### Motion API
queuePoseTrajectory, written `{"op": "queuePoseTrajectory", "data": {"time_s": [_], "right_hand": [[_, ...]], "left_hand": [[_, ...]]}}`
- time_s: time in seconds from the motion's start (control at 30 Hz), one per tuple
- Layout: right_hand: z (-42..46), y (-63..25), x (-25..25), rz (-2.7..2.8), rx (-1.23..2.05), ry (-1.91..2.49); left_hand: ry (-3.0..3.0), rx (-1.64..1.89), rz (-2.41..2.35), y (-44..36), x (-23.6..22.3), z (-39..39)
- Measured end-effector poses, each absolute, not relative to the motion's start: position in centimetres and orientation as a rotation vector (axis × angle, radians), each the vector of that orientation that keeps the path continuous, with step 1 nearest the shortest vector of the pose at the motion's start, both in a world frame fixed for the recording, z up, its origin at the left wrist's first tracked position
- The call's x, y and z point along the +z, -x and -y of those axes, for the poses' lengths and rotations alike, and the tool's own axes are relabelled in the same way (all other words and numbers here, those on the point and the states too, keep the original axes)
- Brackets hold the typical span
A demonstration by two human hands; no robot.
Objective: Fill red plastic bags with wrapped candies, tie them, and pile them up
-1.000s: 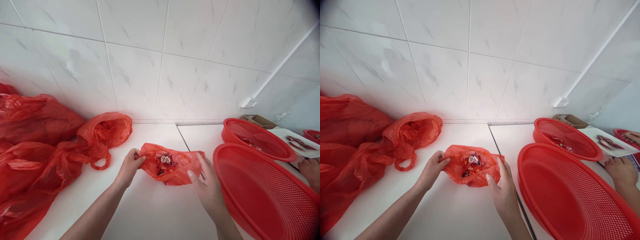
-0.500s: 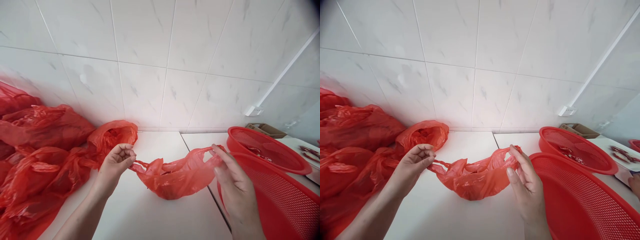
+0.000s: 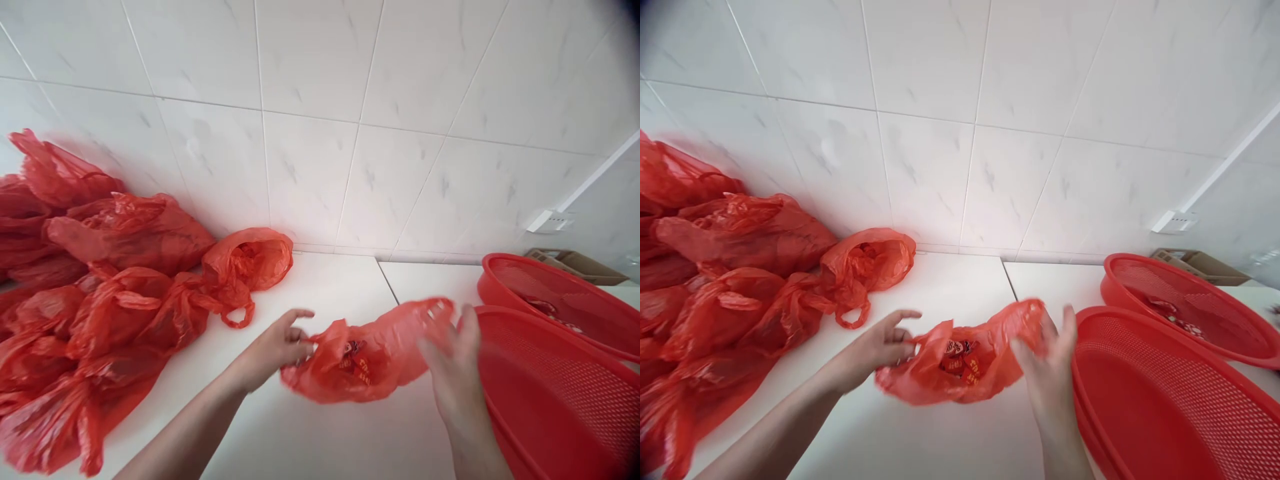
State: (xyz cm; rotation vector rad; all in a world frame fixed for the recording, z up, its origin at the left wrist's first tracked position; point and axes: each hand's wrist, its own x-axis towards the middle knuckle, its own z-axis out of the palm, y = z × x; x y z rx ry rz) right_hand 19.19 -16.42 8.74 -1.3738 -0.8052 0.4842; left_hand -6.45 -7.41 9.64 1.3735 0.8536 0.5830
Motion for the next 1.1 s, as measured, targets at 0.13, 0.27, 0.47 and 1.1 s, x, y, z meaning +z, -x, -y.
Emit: {"op": "queuePoseTrajectory", "data": {"time_s": [0.13,0.27,0.47,1.1], "right_hand": [[11.6,-20.2,12.6,0.681,0.812,1.021],[10.5,-22.2,16.1,0.658,0.632,0.787],[11.5,-22.2,17.7,0.675,0.780,0.781],[15.9,-21.1,12.3,0.934,0.917,0.857]], "left_hand": [[-1.283,1.028,-0.600,3.8,15.5,5.0],[-1.312,1.306,-0.481,4.5,19.8,3.6],[-1.616,1.280,-0.564,5.3,20.0,3.3],[-1.702,1.053,-0.666,10.0,14.2,5.0]]}}
